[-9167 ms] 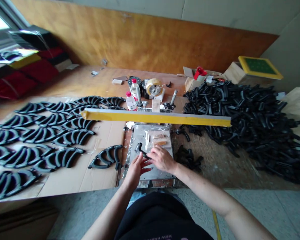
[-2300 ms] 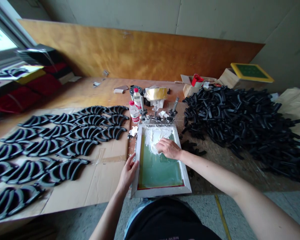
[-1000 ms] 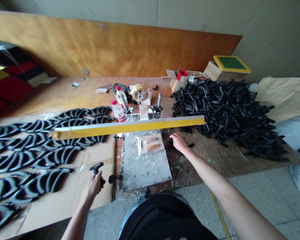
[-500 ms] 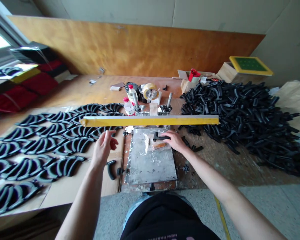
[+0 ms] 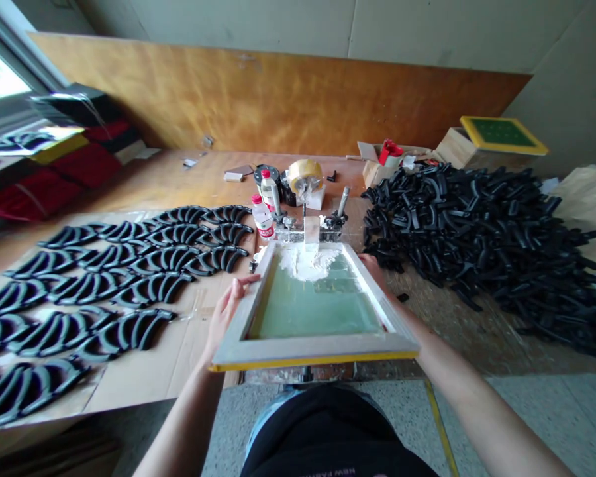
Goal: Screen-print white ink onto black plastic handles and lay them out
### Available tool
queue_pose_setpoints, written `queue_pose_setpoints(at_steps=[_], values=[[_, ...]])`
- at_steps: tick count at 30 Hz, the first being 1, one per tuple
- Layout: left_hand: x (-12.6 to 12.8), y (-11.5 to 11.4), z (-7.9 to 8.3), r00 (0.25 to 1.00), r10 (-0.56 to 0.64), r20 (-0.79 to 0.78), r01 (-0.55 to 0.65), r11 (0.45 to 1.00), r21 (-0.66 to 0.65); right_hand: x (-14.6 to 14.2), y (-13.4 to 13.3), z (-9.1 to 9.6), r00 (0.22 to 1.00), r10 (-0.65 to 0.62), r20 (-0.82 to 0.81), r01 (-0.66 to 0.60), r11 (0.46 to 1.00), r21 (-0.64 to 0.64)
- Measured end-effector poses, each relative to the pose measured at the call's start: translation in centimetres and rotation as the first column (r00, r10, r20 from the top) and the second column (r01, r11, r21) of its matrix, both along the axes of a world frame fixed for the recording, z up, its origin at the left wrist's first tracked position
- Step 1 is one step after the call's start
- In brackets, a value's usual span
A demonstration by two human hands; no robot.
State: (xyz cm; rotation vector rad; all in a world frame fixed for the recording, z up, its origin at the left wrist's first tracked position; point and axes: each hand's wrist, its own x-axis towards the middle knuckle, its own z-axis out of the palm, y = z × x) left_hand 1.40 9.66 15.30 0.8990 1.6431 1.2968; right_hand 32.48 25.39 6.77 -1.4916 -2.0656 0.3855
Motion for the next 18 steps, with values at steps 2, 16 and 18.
queue_pose_setpoints(at_steps=[2, 16, 18], values=[[0.1, -1.3, -2.1, 0.999, -0.031, -0.034, 0.028, 0.996, -0.087, 0.1, 1.8, 1.2, 0.998, -0.055, -0.029, 0.057, 0.996, 0.07], [-0.2, -1.9, -12.7, 0.996, -0.086, -0.036, 0.075, 0.967, -0.242, -9.4, -0.3, 1.9, 0.735, 0.516, 0.441, -0.577, 0.817, 0.006], [-0.2, -2.0, -12.7, 0.996, -0.084, -0.038, 0.073, 0.969, -0.236, -8.2, -1.3, 2.6, 0.621, 0.665, 0.414, -0.723, 0.69, -0.024]])
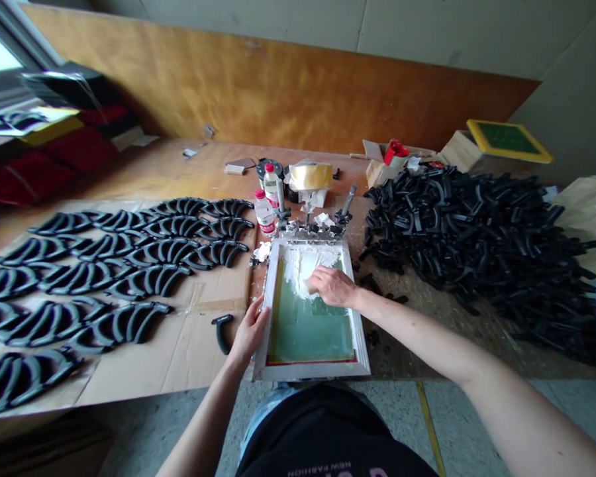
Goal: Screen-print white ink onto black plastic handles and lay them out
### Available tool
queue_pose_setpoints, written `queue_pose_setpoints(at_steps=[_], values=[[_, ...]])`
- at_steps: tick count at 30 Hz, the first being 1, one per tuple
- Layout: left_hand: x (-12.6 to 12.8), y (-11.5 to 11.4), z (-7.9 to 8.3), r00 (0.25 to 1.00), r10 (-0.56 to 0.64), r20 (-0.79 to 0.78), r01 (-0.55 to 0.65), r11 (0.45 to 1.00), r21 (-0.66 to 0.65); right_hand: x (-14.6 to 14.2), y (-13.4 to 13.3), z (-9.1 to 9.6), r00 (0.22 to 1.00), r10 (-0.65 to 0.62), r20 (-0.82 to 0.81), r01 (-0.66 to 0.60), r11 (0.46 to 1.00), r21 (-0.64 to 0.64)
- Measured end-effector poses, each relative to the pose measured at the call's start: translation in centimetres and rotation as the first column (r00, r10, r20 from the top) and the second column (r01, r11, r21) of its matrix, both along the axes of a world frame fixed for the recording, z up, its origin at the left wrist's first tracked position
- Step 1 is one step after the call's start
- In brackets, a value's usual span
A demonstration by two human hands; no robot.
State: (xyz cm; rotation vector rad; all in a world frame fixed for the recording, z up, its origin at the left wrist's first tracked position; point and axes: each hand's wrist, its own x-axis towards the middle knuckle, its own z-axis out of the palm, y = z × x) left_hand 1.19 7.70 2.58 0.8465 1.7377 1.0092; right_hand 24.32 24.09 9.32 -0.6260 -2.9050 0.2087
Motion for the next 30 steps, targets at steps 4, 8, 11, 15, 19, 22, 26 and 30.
queue_pose_setpoints(at_steps=[4, 8, 11, 15, 19, 22, 26, 30], values=[[0.0, -0.1, -0.2, 1.0, -0.001, 0.022, 0.001, 1.0, -0.004, 0.5, 0.2, 0.8, 0.995, 0.063, -0.071, -0.069, 0.994, -0.089], [-0.1, -0.1, -0.5, 0.998, 0.015, 0.065, -0.015, 1.0, -0.008, 0.4, -0.8, -0.9, 0.981, -0.034, -0.193, 0.031, 0.999, -0.019], [0.0, 0.0, -0.2, 0.995, 0.028, 0.091, -0.026, 0.999, -0.019, 1.0, -1.8, -1.8, 0.974, 0.023, -0.224, -0.029, 0.999, -0.022], [0.2, -0.1, 2.4, 0.997, 0.021, 0.07, -0.018, 0.999, -0.038, 0.0, 0.7, -0.3, 0.951, -0.132, -0.281, 0.11, 0.99, -0.091], [-0.2, -0.1, 7.4, 0.995, -0.012, 0.095, 0.011, 1.0, 0.017, -1.2, 6.1, 2.4, 0.872, -0.408, -0.269, 0.395, 0.913, -0.105], [-0.7, 0.9, 11.1, 0.999, -0.015, 0.033, 0.013, 0.998, 0.064, 1.4, 8.8, 3.7, 0.756, -0.581, -0.302, 0.577, 0.809, -0.114], [-0.2, 4.6, 14.8, 0.971, 0.022, 0.238, -0.102, 0.938, 0.332, 6.7, 8.1, 1.9, 0.489, -0.823, -0.291, 0.78, 0.561, -0.278], [1.4, 8.1, 16.0, 0.895, 0.052, 0.443, -0.271, 0.853, 0.447, 7.1, 3.6, -3.1, 0.661, -0.727, -0.186, 0.641, 0.676, -0.365]])
